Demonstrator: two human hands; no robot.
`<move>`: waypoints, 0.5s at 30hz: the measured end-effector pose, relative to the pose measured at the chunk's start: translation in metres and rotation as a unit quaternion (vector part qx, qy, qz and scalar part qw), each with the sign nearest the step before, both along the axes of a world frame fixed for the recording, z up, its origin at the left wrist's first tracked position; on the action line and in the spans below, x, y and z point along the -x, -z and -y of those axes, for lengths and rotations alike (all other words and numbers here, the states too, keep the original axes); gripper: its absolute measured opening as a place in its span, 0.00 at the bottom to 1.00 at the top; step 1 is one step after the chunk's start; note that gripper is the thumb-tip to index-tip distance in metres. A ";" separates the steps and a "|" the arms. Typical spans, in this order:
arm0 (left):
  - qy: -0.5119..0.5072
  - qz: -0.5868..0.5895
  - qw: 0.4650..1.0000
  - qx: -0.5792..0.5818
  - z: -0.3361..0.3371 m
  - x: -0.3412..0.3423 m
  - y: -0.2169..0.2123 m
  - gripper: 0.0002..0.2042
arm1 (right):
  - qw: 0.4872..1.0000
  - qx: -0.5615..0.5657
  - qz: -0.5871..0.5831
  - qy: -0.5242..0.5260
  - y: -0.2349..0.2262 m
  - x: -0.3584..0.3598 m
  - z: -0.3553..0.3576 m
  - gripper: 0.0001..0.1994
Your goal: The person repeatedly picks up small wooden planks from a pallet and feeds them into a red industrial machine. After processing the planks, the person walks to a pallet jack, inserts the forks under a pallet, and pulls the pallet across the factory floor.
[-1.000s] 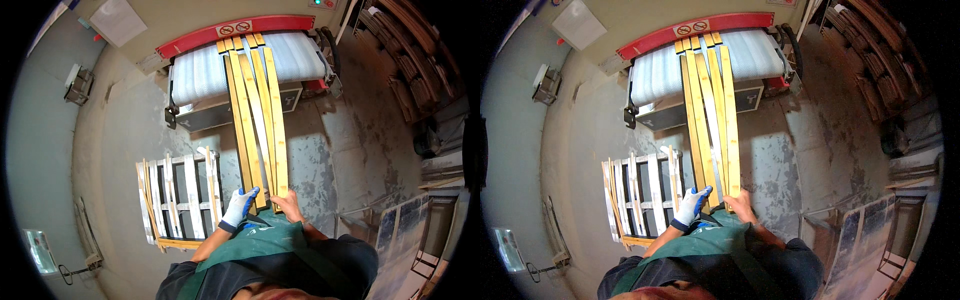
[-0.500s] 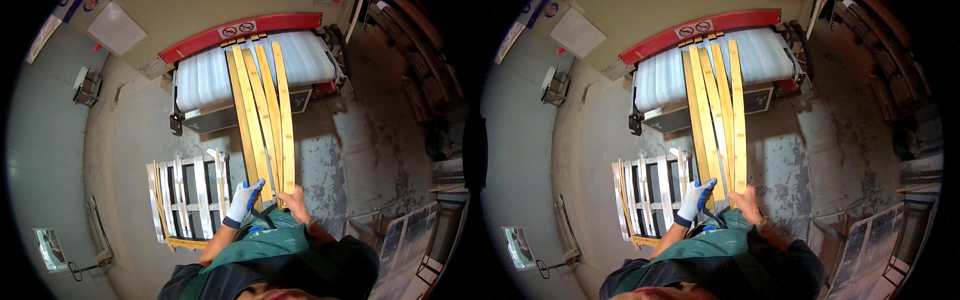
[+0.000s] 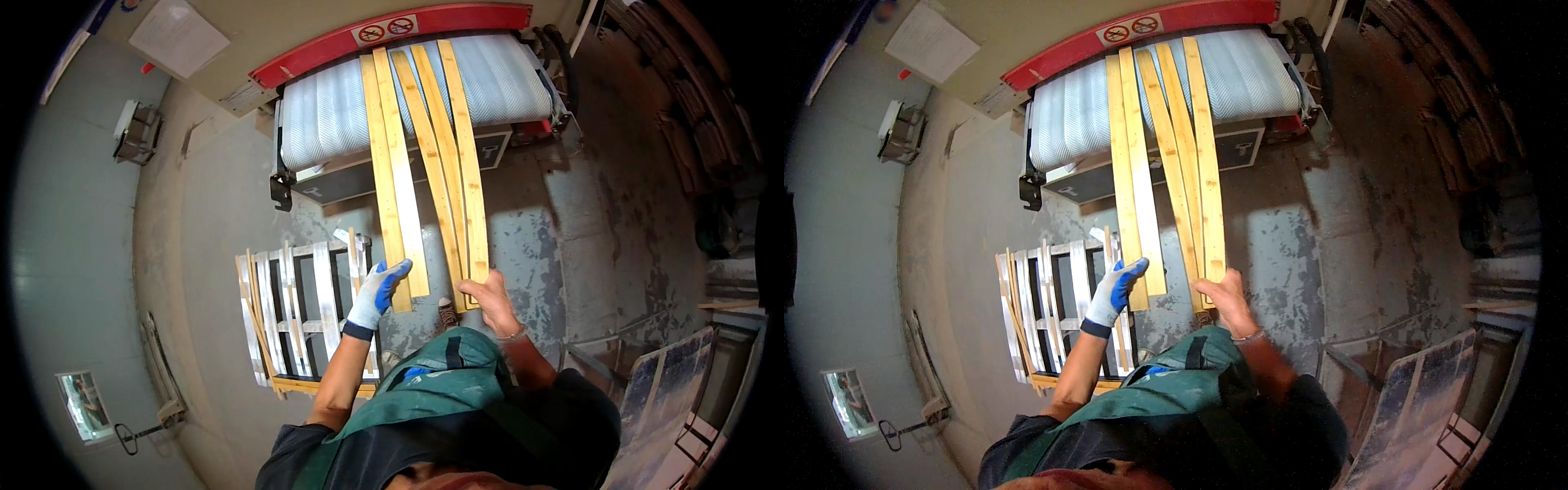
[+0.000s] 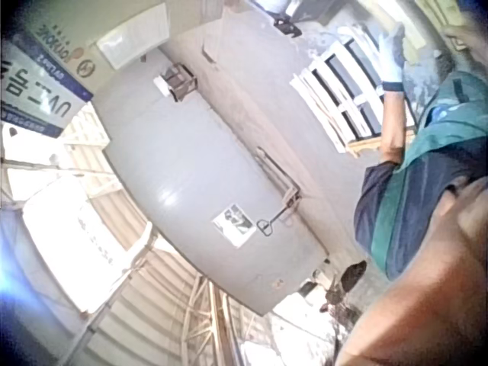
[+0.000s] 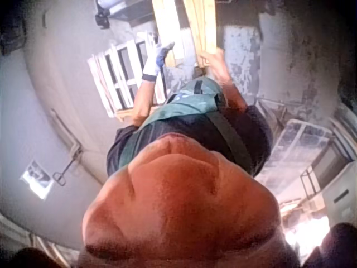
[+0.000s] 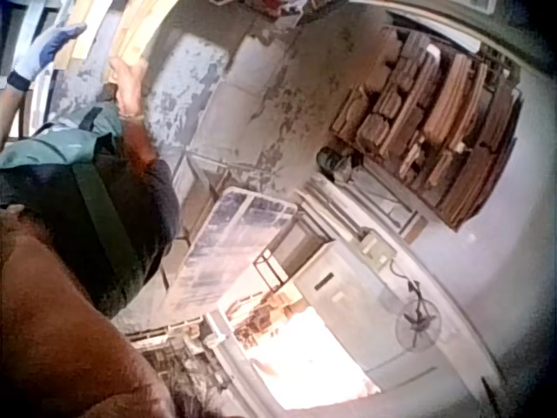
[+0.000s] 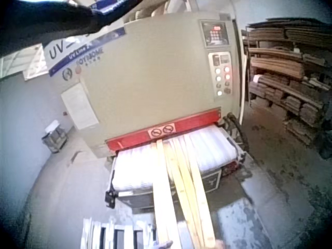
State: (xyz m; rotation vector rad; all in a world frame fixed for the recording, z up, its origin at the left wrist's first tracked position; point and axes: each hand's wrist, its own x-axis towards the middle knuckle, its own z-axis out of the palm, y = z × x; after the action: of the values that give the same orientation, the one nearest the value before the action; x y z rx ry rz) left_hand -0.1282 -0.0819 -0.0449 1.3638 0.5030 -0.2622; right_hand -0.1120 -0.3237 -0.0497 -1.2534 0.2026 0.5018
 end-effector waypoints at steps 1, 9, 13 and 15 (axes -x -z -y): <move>-0.015 0.004 0.999 0.035 -0.008 0.010 0.023 0.15 | 1.000 0.002 -0.013 -0.018 0.004 -0.003 -0.001 0.16; -0.056 -0.045 0.935 0.348 -0.016 0.009 0.045 0.20 | 0.984 -0.144 -0.103 -0.018 -0.008 -0.038 -0.001 0.15; -0.020 -0.014 0.918 0.397 -0.012 -0.017 0.020 0.21 | 0.986 -0.110 -0.115 -0.046 0.006 -0.064 0.008 0.15; -0.032 -0.022 0.909 0.414 -0.016 -0.029 0.027 0.19 | 0.989 -0.101 -0.069 -0.084 0.027 -0.080 0.014 0.15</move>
State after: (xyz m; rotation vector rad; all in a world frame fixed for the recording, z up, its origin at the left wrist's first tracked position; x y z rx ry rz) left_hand -0.0990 -0.0658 -0.0720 0.5105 0.3994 -0.3970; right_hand -0.0322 -0.3376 -0.0763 -1.0420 0.1588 0.7390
